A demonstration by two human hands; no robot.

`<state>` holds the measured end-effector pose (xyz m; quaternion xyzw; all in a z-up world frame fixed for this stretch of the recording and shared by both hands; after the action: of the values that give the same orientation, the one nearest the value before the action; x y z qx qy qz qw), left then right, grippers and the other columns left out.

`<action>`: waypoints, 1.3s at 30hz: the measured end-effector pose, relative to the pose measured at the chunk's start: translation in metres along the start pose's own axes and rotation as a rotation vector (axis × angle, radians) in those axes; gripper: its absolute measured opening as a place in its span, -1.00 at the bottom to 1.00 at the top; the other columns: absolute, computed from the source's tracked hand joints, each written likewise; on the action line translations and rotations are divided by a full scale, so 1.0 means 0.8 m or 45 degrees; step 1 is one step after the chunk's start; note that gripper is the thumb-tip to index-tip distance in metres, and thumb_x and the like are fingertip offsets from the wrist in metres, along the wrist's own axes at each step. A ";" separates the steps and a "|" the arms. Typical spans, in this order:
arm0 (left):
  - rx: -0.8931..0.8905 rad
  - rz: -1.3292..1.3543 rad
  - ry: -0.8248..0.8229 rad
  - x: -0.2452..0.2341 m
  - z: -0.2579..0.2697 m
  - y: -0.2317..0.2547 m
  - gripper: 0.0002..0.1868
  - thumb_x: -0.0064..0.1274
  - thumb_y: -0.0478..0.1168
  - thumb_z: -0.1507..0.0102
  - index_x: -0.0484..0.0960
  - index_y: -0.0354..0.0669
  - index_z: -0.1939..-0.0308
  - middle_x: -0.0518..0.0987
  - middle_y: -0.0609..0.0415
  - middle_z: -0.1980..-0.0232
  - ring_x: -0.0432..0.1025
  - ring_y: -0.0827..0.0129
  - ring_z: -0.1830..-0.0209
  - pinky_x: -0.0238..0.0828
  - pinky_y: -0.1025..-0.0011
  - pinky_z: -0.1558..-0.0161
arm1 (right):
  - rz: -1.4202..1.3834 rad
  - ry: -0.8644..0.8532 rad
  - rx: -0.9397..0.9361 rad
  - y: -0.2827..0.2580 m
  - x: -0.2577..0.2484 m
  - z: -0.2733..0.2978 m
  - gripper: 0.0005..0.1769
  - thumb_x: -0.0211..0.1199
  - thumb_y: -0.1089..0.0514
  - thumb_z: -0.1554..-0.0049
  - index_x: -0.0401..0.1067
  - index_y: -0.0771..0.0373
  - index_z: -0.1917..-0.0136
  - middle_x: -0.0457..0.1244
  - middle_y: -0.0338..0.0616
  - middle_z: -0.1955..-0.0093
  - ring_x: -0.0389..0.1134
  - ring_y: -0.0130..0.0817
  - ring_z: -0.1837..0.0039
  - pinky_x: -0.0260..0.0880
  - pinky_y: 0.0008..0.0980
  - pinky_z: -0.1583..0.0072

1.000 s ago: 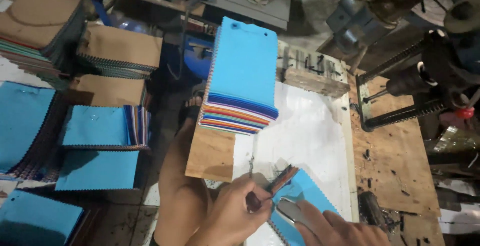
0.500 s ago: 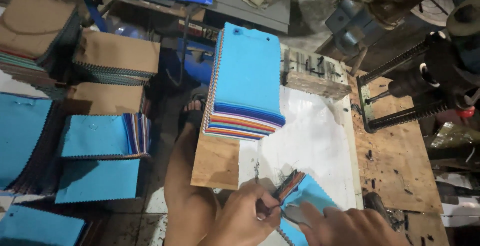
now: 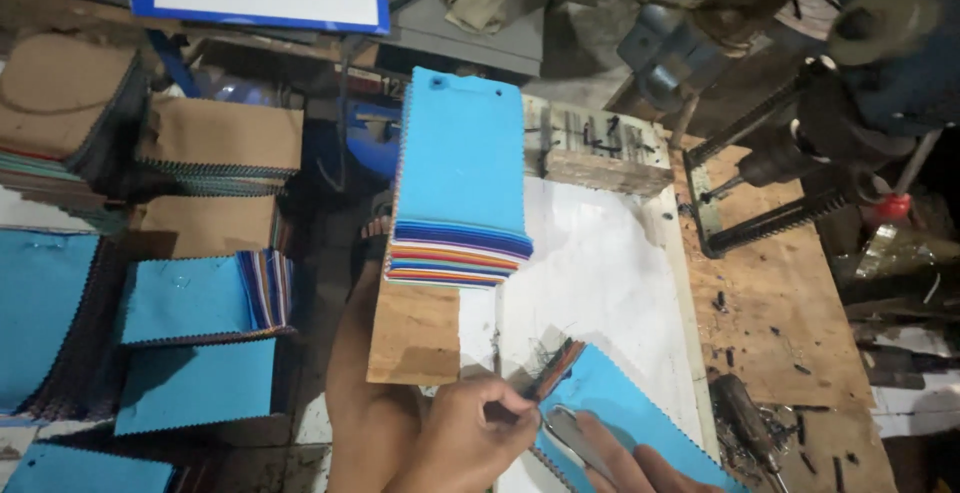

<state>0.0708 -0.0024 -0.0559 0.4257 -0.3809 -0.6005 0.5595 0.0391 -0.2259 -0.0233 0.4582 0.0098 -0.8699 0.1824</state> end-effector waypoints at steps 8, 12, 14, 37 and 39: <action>-0.129 -0.149 -0.064 -0.002 0.000 0.001 -0.88 0.32 -0.08 -0.10 0.82 0.02 0.41 0.79 0.28 0.29 0.67 0.66 0.29 0.67 0.66 0.20 | -0.258 -0.194 -0.100 -0.029 -0.058 -0.012 -0.37 -0.02 -0.26 -0.33 -0.13 -0.62 -0.59 0.25 -0.44 0.30 0.13 -0.33 0.45 0.13 -0.28 0.33; -0.219 -0.050 -0.117 -0.007 0.004 0.007 -0.86 0.33 -0.09 -0.13 0.82 -0.04 0.38 0.77 0.21 0.26 0.66 0.67 0.21 0.65 0.66 0.15 | -0.309 0.096 -0.065 -0.027 -0.046 -0.007 -0.39 -0.10 -0.40 -0.25 -0.04 -0.78 -0.55 0.43 -0.78 0.08 0.13 -0.35 0.54 0.17 -0.32 0.41; -0.216 -0.057 -0.165 -0.006 0.006 0.016 -0.86 0.31 -0.10 -0.16 0.80 -0.05 0.40 0.76 0.23 0.28 0.63 0.65 0.23 0.62 0.64 0.16 | -0.261 0.752 -0.196 -0.037 -0.074 0.019 -0.44 0.13 -0.15 -0.19 0.30 -0.52 -0.46 0.27 -0.57 0.52 -0.20 -0.40 0.55 -0.02 -0.25 0.47; 0.157 -0.352 0.163 -0.004 0.023 0.007 -0.79 0.18 0.06 -0.16 0.68 0.21 0.18 0.74 0.37 0.23 0.62 0.55 0.20 0.48 0.48 0.11 | -1.408 0.325 0.373 0.035 -0.128 0.063 -0.32 -0.10 -0.35 -0.08 0.44 -0.47 -0.43 0.51 -0.51 -0.29 0.49 -0.57 -0.25 0.21 -0.54 -0.30; 0.202 -0.371 0.248 -0.002 0.044 0.005 -0.64 0.13 0.17 -0.19 0.66 0.33 -0.05 0.71 0.41 0.12 0.64 0.53 0.08 0.49 0.43 0.07 | -1.566 0.439 0.328 0.071 -0.133 0.073 -0.23 -0.13 -0.35 -0.07 0.46 -0.24 -0.46 0.44 -0.35 -0.45 0.43 -0.41 -0.46 0.07 -0.40 -0.51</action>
<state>0.0389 -0.0018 -0.0396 0.5751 -0.3054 -0.5994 0.4655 0.0664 -0.2570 0.1045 0.5203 0.1950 -0.7237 -0.4093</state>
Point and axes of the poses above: each hand's wrist, its own z-axis away from the middle knuckle, its own x-axis out of the palm, y = z × x, the point moved 8 cm from there along -z, towards the middle knuckle
